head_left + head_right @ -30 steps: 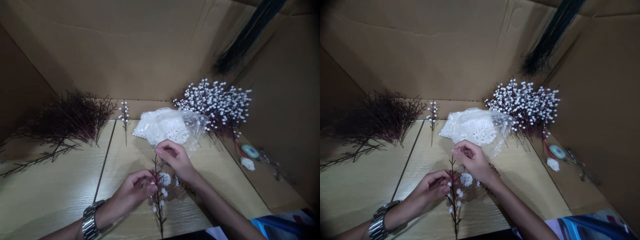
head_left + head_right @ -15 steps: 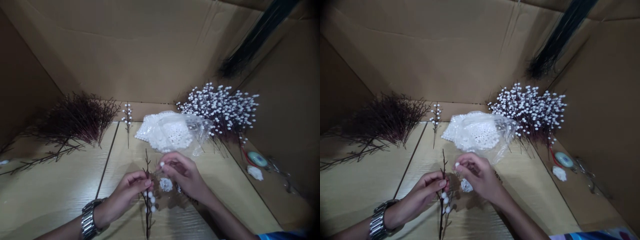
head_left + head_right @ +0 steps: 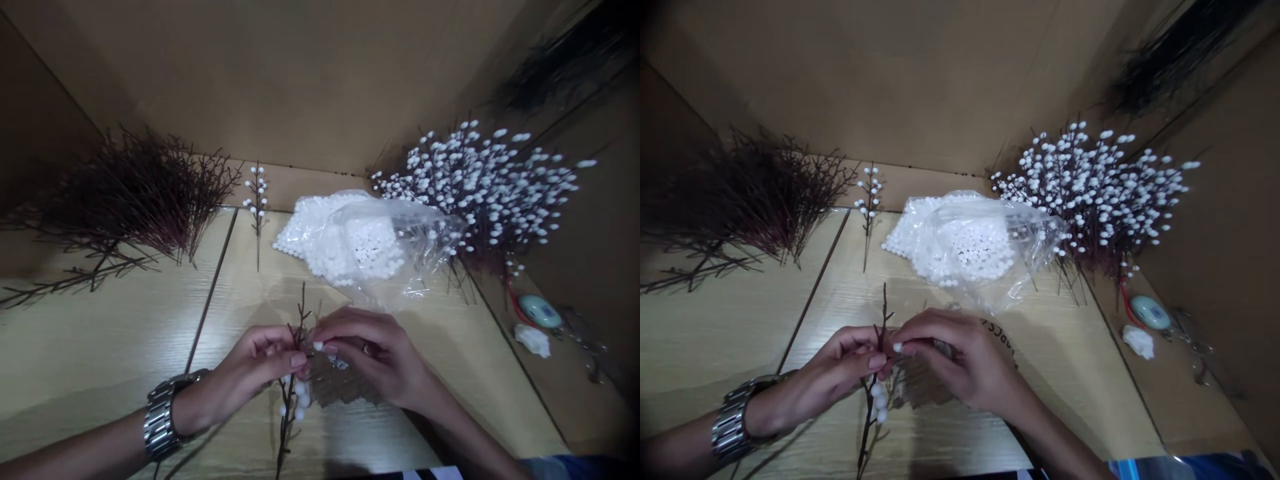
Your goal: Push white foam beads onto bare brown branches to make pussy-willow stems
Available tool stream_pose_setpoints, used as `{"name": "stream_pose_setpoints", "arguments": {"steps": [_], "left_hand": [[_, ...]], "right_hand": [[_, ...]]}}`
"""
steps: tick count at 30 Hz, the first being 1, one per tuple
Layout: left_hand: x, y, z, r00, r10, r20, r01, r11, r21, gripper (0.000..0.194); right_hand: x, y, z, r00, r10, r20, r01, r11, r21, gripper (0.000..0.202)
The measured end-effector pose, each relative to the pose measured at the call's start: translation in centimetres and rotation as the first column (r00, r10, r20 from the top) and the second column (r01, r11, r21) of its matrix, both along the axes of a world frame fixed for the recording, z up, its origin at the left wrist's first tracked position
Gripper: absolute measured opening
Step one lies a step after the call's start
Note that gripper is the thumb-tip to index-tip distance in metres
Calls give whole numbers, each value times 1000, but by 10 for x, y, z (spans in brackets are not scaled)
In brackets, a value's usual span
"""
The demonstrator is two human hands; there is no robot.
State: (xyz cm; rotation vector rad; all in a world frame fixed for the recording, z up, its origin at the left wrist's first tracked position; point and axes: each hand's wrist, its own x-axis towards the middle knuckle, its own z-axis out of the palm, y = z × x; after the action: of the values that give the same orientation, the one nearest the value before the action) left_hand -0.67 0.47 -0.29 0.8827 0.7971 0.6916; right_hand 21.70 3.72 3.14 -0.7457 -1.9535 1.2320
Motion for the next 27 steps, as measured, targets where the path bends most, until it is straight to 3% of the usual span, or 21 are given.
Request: {"name": "stream_pose_setpoints", "arguments": {"steps": [17,27], "left_hand": [[0,2,5,1000,-12,9,13,1000,-8,23],[1,2,6,999,18,-33,-19,999,-47,22]], "right_hand": [[0,1,1,995,95,7,-95,995,36,39],[0,2,-1,998,62,-12,-62,998,26,35]]}}
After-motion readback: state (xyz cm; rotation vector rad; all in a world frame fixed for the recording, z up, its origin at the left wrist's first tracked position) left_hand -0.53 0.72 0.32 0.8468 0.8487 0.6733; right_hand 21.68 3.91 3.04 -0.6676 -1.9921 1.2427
